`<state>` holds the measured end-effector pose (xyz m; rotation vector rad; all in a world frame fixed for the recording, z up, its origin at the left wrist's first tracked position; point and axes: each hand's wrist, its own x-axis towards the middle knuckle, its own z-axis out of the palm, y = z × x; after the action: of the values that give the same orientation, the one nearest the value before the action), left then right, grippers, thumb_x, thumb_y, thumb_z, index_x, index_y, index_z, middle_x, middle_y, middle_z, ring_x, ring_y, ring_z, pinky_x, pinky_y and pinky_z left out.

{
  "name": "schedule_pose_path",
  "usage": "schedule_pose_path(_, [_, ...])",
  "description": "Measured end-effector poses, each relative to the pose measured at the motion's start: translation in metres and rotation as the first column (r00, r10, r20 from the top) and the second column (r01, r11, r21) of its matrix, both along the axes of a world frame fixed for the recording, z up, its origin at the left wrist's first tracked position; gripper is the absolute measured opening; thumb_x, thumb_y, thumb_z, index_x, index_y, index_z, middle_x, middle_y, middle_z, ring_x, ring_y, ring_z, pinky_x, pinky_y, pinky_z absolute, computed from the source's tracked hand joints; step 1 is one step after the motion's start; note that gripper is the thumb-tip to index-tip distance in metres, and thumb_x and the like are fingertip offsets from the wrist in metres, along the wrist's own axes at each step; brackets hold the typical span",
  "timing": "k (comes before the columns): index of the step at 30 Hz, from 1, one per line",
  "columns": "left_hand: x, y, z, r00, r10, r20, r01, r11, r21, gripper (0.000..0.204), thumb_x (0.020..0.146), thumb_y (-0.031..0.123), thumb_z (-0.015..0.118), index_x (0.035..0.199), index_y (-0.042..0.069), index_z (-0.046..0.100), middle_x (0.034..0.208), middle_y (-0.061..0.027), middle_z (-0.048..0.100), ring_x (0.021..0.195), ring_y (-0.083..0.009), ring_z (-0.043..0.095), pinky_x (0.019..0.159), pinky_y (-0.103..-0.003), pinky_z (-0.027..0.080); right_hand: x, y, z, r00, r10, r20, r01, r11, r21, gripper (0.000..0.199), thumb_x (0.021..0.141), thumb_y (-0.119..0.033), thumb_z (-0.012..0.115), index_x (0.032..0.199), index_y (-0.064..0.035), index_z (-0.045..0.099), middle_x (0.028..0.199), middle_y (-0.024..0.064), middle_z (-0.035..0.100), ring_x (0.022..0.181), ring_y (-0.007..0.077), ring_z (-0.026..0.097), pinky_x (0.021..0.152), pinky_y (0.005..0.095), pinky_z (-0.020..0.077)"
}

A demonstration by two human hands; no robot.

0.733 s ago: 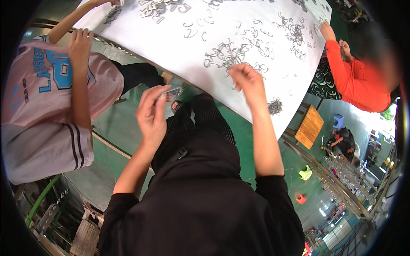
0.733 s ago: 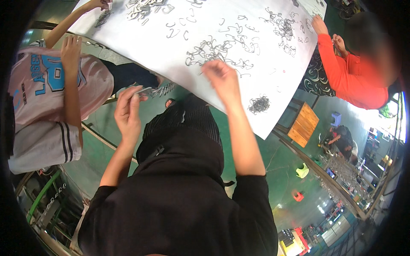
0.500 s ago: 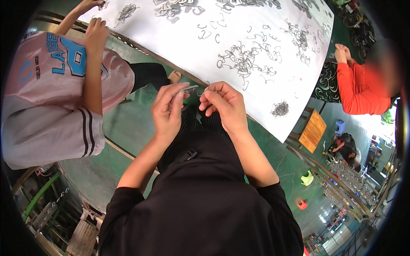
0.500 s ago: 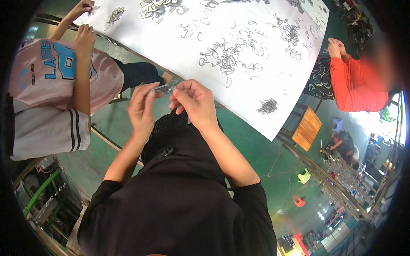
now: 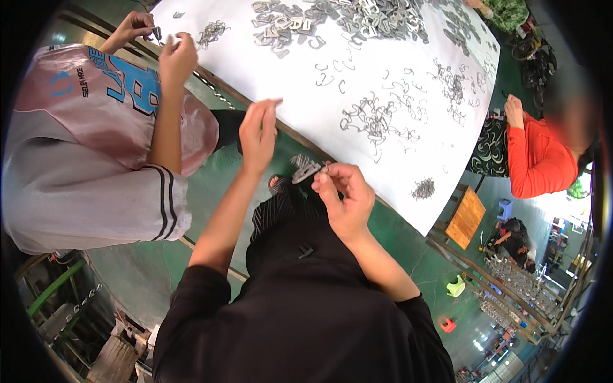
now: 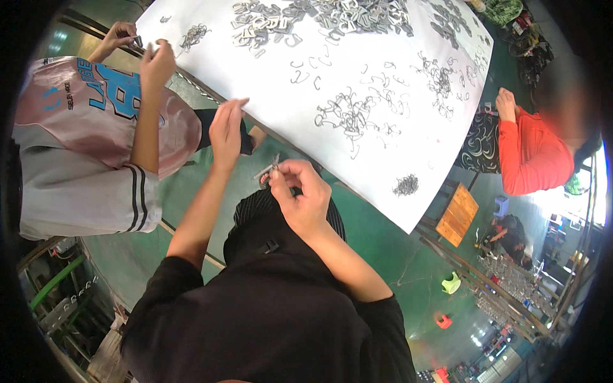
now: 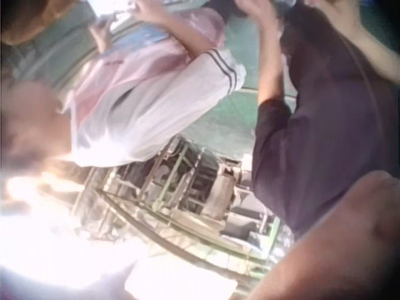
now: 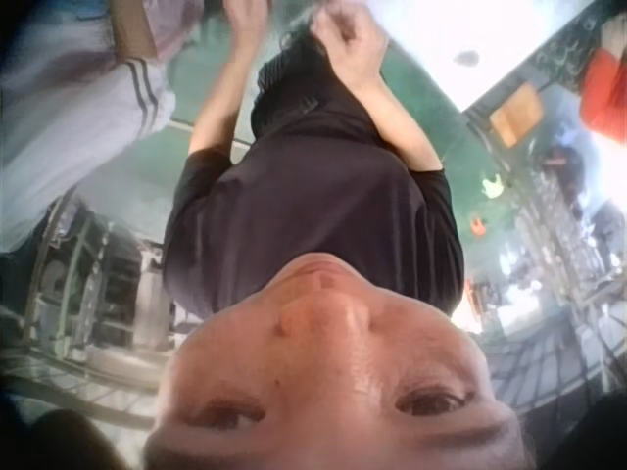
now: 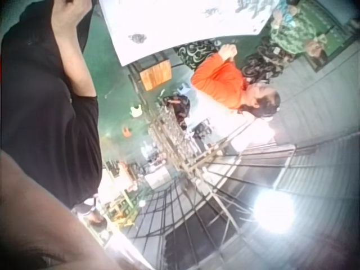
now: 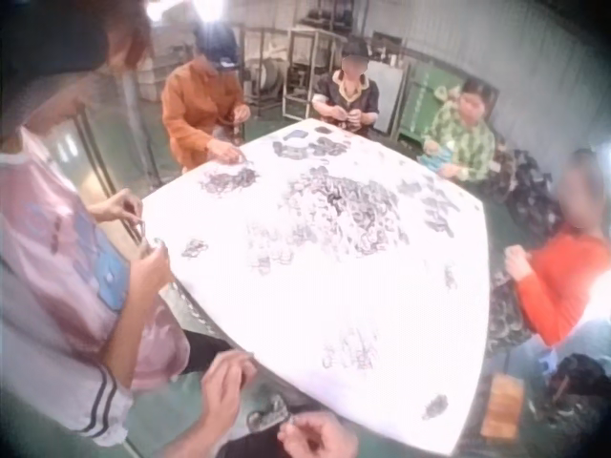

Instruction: The person picks up metal components and a wire hanger from a table. They walk to a large metal rack and hang the wire, which holds several components, onto a horizontal bar before returning to the table to continue assembly.

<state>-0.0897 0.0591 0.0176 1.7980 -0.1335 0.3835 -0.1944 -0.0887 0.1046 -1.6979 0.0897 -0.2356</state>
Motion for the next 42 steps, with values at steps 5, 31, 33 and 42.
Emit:
schedule_pose_path(5, [0.126,-0.002,-0.076,0.956,0.292,0.018,-0.269,0.853,0.447,0.035,0.083,0.025,0.068,0.106,-0.001,0.063,0.107,-0.018,0.057,0.103,-0.0333,0.052,0.08,-0.042,0.047,0.001,-0.003,0.0,0.999,0.011,-0.05,-0.014,0.998,-0.059,0.011,0.084,-0.005,0.066,0.087,0.0018,0.058,0.076,0.0075,0.064,0.066,0.0117,0.065,0.059,0.023,0.0514])
schedule_pose_path(31, [0.04,-0.014,0.041,0.686,-0.508,-0.521,0.097,0.774,-0.626,0.027,0.088,0.01,0.064,0.111,-0.003,0.061,0.106,-0.0097,0.064,0.1,-0.0195,0.064,0.077,-0.025,0.053,0.019,-0.013,-0.01,0.999,-0.012,0.03,0.015,0.995,-0.102,0.011,0.081,-0.003,0.065,0.087,-0.0014,0.056,0.073,0.0075,0.062,0.061,0.017,0.063,0.057,0.0269,0.0513])
schedule_pose_path(33, [0.024,-0.021,0.057,0.711,-0.534,-0.457,0.189,0.771,-0.608,0.028,0.088,0.006,0.064,0.114,-0.003,0.06,0.108,-0.0095,0.064,0.098,-0.0182,0.064,0.078,-0.024,0.053,0.019,-0.014,-0.009,0.999,-0.03,0.012,0.031,0.996,-0.087,0.012,0.08,-0.004,0.065,0.087,-0.0014,0.056,0.072,0.0081,0.062,0.06,0.0175,0.063,0.057,0.0272,0.0514])
schedule_pose_path(42, [-0.031,-0.042,0.115,0.861,-0.395,-0.319,0.263,0.884,-0.386,0.027,0.086,0.0,0.062,0.114,-0.001,0.064,0.081,0.0003,0.065,0.061,0.0006,0.048,0.053,-0.014,0.037,0.019,-0.019,0.005,0.99,-0.113,0.079,0.12,0.989,-0.091,0.009,0.08,0.0,0.065,0.086,0.0004,0.057,0.073,0.0096,0.066,0.063,0.0157,0.067,0.057,0.0261,0.0531])
